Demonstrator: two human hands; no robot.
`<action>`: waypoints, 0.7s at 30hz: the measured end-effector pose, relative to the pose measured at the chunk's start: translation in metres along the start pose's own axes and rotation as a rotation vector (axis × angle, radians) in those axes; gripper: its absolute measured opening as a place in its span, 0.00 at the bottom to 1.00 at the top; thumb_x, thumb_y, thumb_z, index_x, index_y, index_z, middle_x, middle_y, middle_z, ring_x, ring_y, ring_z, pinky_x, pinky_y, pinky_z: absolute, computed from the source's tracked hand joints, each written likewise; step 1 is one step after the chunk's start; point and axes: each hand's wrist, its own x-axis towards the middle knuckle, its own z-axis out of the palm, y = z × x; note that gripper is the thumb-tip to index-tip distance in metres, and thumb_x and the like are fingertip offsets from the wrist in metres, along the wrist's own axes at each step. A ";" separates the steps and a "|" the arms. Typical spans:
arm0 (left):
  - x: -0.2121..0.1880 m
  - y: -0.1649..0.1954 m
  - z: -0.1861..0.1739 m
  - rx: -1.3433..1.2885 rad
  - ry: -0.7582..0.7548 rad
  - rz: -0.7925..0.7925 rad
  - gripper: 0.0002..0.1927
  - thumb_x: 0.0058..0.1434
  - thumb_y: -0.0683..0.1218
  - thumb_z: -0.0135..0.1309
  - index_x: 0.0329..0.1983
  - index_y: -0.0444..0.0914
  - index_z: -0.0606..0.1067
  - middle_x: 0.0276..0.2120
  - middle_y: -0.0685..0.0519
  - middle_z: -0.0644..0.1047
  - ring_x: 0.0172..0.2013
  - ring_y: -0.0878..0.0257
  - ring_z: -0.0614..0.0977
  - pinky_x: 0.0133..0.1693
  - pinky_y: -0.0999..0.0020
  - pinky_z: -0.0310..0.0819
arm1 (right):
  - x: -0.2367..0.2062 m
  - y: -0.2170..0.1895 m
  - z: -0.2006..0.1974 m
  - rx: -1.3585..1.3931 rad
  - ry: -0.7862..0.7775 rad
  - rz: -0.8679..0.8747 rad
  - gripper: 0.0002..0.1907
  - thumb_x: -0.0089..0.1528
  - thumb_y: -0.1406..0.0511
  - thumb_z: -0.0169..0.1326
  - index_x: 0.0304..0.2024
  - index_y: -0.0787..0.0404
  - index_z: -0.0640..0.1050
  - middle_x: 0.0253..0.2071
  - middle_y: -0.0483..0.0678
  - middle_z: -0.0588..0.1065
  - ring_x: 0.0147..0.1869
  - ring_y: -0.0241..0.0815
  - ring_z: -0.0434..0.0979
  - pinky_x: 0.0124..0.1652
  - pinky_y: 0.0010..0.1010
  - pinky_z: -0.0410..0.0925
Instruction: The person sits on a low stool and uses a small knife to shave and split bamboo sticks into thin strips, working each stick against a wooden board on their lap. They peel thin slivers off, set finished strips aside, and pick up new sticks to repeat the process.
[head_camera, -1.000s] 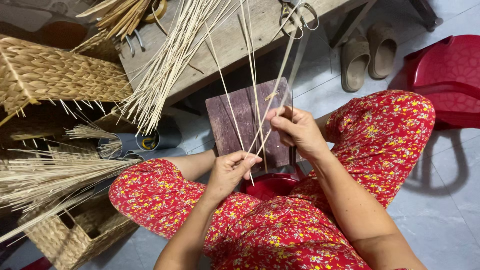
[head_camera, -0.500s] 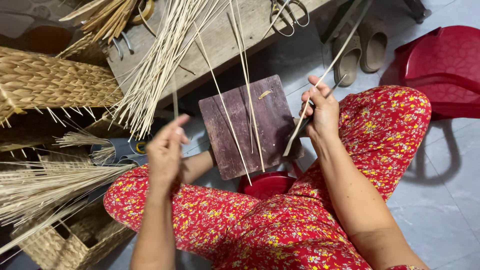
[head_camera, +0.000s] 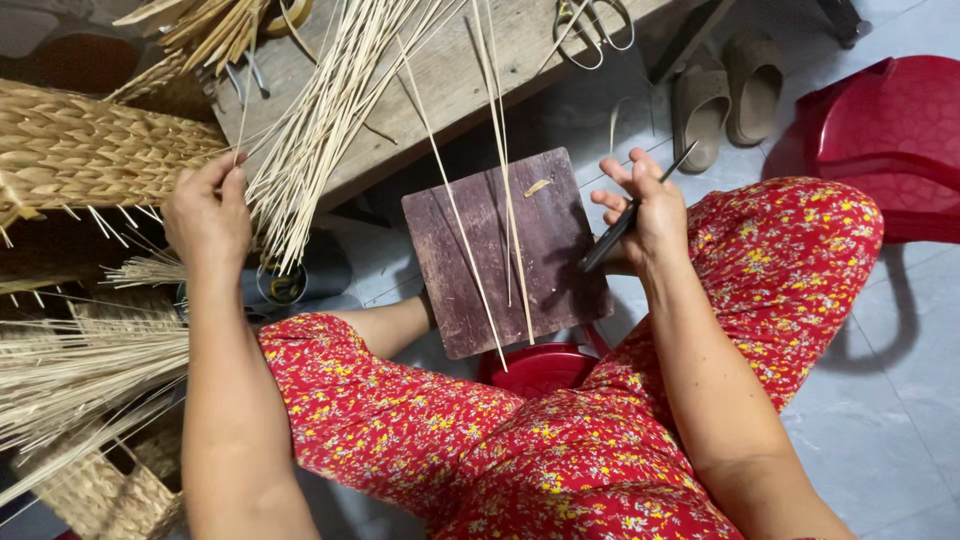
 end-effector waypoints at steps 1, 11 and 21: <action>0.005 -0.005 0.003 0.067 -0.012 -0.026 0.11 0.68 0.45 0.61 0.52 0.48 0.85 0.39 0.46 0.79 0.39 0.51 0.81 0.42 0.54 0.72 | -0.003 0.001 0.001 -0.011 -0.013 -0.018 0.22 0.71 0.60 0.43 0.66 0.59 0.65 0.56 0.56 0.78 0.32 0.41 0.81 0.26 0.25 0.67; 0.024 -0.034 0.052 0.195 -0.035 0.078 0.09 0.61 0.46 0.64 0.45 0.50 0.86 0.40 0.42 0.78 0.45 0.42 0.79 0.46 0.49 0.72 | -0.030 -0.006 -0.011 -0.022 -0.045 -0.175 0.21 0.73 0.58 0.48 0.63 0.63 0.70 0.46 0.51 0.78 0.26 0.33 0.70 0.25 0.25 0.65; 0.000 0.003 0.054 0.198 0.031 0.169 0.18 0.55 0.46 0.67 0.49 0.44 0.84 0.40 0.40 0.77 0.43 0.42 0.78 0.44 0.50 0.71 | -0.056 0.015 -0.005 -0.121 -0.160 -0.030 0.21 0.72 0.56 0.49 0.62 0.61 0.71 0.38 0.48 0.76 0.23 0.31 0.65 0.22 0.23 0.60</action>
